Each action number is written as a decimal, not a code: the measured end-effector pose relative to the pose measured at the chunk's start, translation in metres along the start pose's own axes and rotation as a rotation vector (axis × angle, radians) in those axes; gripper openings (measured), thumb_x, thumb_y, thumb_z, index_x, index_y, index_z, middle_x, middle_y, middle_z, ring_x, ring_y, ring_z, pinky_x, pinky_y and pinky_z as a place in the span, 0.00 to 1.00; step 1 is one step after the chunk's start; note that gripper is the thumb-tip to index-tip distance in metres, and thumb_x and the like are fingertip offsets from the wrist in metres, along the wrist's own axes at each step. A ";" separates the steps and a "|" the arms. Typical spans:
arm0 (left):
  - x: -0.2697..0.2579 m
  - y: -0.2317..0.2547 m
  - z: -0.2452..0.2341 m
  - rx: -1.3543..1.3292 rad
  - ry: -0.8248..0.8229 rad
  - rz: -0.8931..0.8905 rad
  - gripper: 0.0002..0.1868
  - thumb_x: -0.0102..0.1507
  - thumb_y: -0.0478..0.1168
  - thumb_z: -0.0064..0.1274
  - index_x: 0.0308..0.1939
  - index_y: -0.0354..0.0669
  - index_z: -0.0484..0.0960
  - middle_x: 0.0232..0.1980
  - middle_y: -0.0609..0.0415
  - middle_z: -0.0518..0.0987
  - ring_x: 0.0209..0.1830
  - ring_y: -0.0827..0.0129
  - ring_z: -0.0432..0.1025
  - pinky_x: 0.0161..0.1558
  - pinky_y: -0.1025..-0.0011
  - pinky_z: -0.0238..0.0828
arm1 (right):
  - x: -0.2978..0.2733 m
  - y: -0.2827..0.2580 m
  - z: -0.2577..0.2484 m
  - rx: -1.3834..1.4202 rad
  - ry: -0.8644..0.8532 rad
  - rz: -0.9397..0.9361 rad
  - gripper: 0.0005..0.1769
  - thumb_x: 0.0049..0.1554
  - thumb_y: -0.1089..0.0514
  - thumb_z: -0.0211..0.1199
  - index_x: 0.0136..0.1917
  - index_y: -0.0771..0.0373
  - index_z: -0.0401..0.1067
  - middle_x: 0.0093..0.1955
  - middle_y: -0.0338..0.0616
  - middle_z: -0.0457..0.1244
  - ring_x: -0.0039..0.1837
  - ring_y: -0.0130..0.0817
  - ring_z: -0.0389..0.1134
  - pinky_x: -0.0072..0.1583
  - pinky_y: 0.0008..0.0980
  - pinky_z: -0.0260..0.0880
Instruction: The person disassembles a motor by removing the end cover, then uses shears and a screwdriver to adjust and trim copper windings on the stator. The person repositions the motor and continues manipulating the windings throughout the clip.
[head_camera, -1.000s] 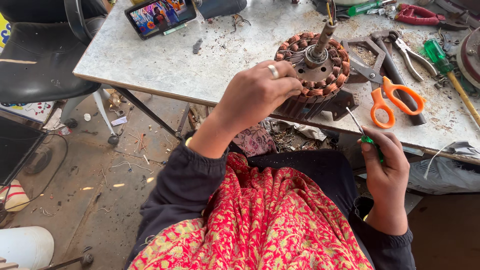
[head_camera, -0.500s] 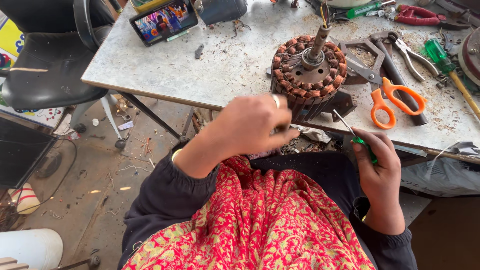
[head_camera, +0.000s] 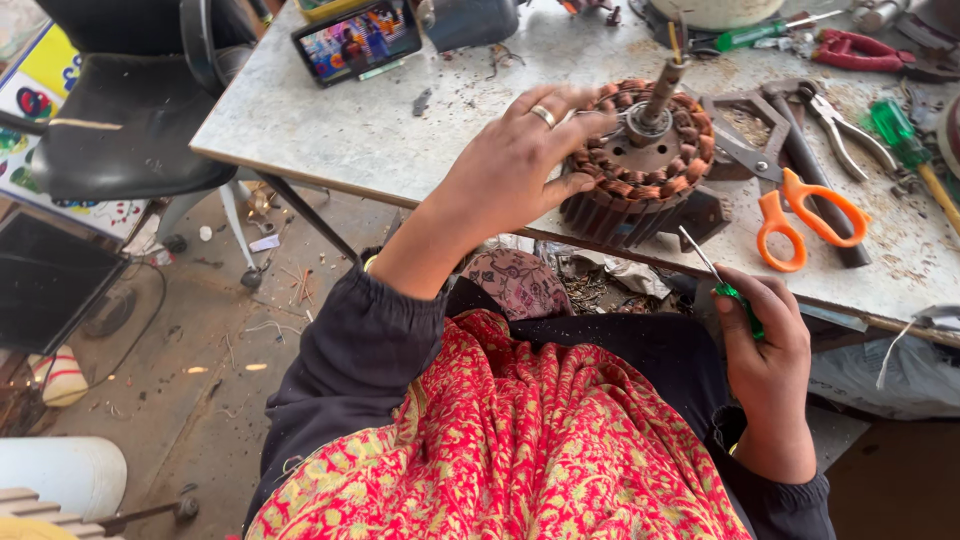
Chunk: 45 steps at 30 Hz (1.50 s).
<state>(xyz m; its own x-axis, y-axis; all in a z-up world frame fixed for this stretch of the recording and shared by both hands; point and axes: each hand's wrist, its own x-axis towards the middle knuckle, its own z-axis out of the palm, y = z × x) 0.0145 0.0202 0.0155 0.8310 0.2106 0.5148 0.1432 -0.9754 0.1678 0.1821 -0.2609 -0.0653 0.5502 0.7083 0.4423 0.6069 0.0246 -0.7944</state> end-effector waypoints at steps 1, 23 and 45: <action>0.002 -0.008 0.003 -0.028 -0.025 -0.011 0.39 0.59 0.56 0.67 0.70 0.53 0.71 0.74 0.51 0.66 0.74 0.53 0.58 0.67 0.52 0.62 | 0.000 0.001 0.001 0.004 -0.004 -0.003 0.15 0.66 0.69 0.60 0.66 0.66 0.73 0.55 0.44 0.65 0.56 0.28 0.67 0.58 0.24 0.65; -0.005 0.055 0.085 0.102 0.548 -0.229 0.47 0.54 0.78 0.61 0.58 0.44 0.71 0.59 0.50 0.68 0.65 0.55 0.60 0.67 0.52 0.60 | -0.002 0.004 0.008 -0.056 0.006 0.008 0.15 0.65 0.68 0.59 0.65 0.67 0.73 0.55 0.45 0.66 0.56 0.30 0.68 0.58 0.27 0.67; -0.013 0.043 0.079 -0.315 0.540 -0.081 0.40 0.57 0.63 0.71 0.64 0.50 0.72 0.67 0.51 0.65 0.77 0.47 0.58 0.77 0.50 0.63 | 0.068 -0.088 -0.043 -0.661 -0.260 -0.172 0.20 0.58 0.68 0.62 0.63 0.55 0.78 0.45 0.48 0.65 0.47 0.47 0.68 0.51 0.42 0.66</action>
<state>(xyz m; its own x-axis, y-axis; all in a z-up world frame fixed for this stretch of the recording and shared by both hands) 0.0517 -0.0294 -0.0505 0.4237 0.3667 0.8283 -0.0392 -0.9061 0.4212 0.1905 -0.2453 0.0519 0.3116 0.8795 0.3597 0.9372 -0.2220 -0.2690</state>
